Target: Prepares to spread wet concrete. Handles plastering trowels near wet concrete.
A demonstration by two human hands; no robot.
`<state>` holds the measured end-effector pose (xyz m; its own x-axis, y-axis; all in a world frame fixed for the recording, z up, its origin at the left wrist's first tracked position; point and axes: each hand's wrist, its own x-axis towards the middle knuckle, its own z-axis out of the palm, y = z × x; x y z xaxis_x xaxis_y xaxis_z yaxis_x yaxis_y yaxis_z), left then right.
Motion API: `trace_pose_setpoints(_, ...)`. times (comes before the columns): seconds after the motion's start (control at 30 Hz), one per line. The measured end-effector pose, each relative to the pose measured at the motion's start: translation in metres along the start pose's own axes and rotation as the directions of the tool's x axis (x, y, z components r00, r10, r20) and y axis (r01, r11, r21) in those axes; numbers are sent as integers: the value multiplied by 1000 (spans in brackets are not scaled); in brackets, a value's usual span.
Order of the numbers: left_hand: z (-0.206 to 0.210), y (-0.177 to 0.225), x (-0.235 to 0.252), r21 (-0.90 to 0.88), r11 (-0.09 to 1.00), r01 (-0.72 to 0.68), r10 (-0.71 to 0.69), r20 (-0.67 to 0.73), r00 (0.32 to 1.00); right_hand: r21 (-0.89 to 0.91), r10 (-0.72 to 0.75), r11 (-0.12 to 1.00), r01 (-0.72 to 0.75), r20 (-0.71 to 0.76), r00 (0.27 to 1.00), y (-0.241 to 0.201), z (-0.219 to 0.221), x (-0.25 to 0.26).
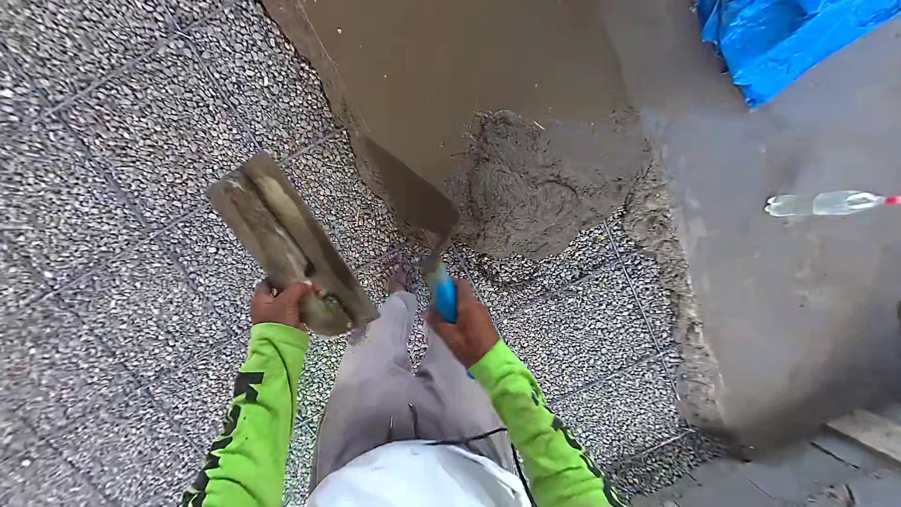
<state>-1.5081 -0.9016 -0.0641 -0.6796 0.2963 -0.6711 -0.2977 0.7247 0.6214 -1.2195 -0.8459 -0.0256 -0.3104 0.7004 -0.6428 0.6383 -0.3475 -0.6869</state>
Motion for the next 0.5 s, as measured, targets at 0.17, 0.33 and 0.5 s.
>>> trace_pose_setpoints(0.17,-8,4,9,253,963,-91,153,-237,959,108,353,935,-339,-169,920,157,-37,25)
trace_pose_setpoints(0.33,10,-26,40,304,930,-208,282,-224,933,135,567,823,-552,-255,784,258,-47,45)
trace_pose_setpoints(0.5,38,-40,86,408,893,-187,266,-147,953,241,615,788,-566,-289,734,282,-31,58)
